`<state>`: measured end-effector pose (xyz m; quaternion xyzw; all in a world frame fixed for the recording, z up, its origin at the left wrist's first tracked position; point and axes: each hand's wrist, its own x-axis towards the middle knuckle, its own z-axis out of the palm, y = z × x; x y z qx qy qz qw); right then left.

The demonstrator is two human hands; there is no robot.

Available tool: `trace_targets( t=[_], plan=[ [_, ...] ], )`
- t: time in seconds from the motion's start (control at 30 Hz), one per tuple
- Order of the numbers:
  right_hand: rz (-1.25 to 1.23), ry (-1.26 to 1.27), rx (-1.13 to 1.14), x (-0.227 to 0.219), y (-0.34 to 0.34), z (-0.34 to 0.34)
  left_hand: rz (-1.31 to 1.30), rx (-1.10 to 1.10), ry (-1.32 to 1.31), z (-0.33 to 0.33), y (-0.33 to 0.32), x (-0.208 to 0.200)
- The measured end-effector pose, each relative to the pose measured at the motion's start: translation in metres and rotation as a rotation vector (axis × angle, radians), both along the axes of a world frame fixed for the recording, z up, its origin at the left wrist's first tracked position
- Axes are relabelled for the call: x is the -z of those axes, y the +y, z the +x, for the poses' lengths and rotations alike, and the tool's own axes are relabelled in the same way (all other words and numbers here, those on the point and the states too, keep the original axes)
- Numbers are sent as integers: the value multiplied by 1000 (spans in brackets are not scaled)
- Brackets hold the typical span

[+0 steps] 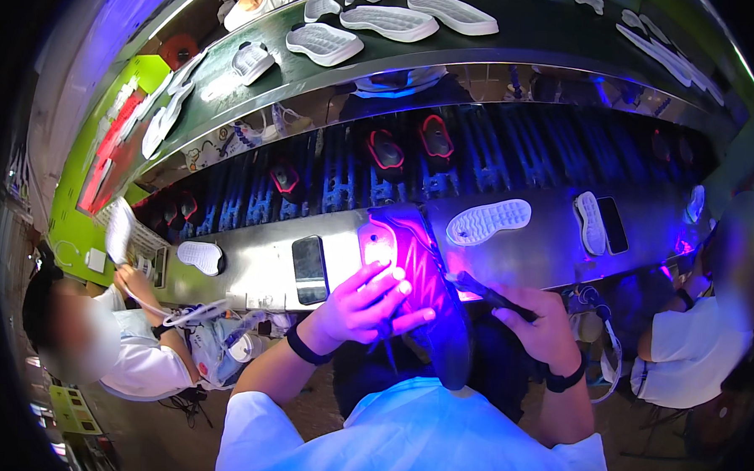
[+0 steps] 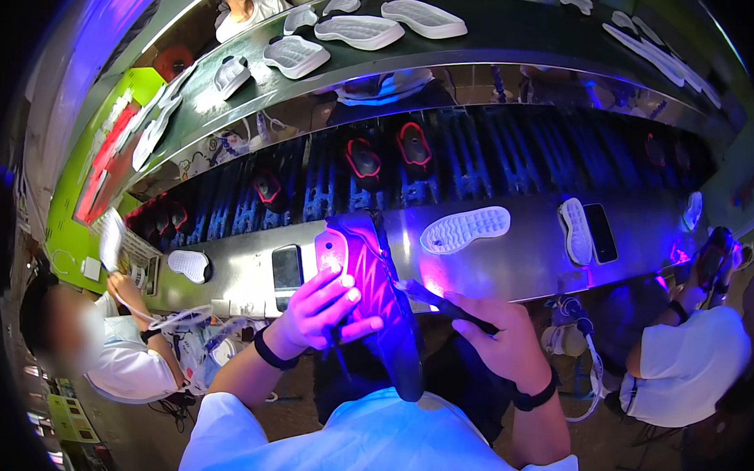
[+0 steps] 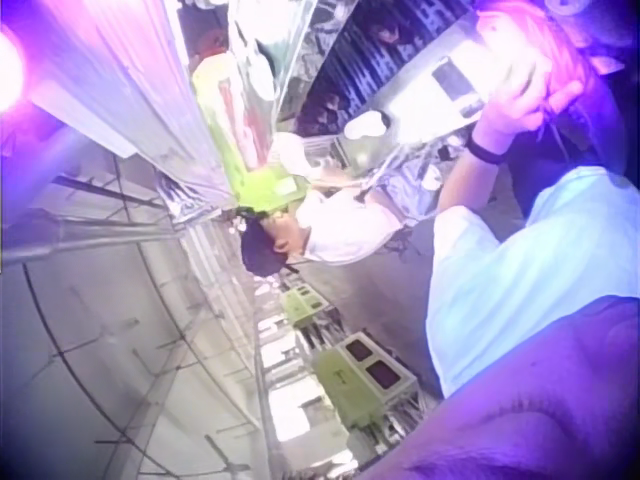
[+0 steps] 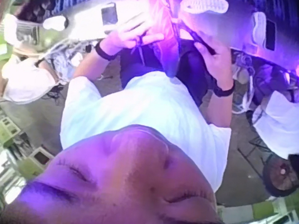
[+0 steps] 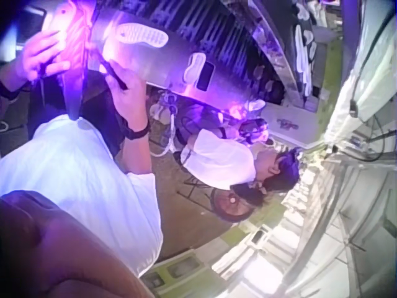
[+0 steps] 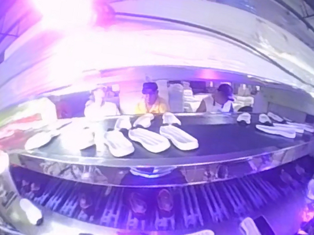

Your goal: Applying adhesive to shoe soles and uppers using a brush on an assembly line.

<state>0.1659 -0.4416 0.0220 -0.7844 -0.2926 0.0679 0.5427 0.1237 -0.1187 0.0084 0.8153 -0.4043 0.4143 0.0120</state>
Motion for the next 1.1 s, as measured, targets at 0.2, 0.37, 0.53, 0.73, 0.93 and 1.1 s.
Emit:
trace_targets(
  t=[0.2,0.37,0.53,0.73,0.93,1.1],
  plan=[
    [69,348,297,48,-33,-21,-775,-36,686,-16,2,35],
    [171,582,241,29,-39,-27,-1643,248,1456,-11,-12,35],
    [86,530,160,1,-25,-37,-1916,460,1731,-3,-25,38],
    [-134,27,125,4,-1,-36,-1937,575,1856,-4,-45,30],
    [-101,-170,324,22,2,9,-2157,453,1953,-13,-56,22],
    [-139,-220,477,25,5,19,-2104,533,1966,-13,-49,41]
  ],
)
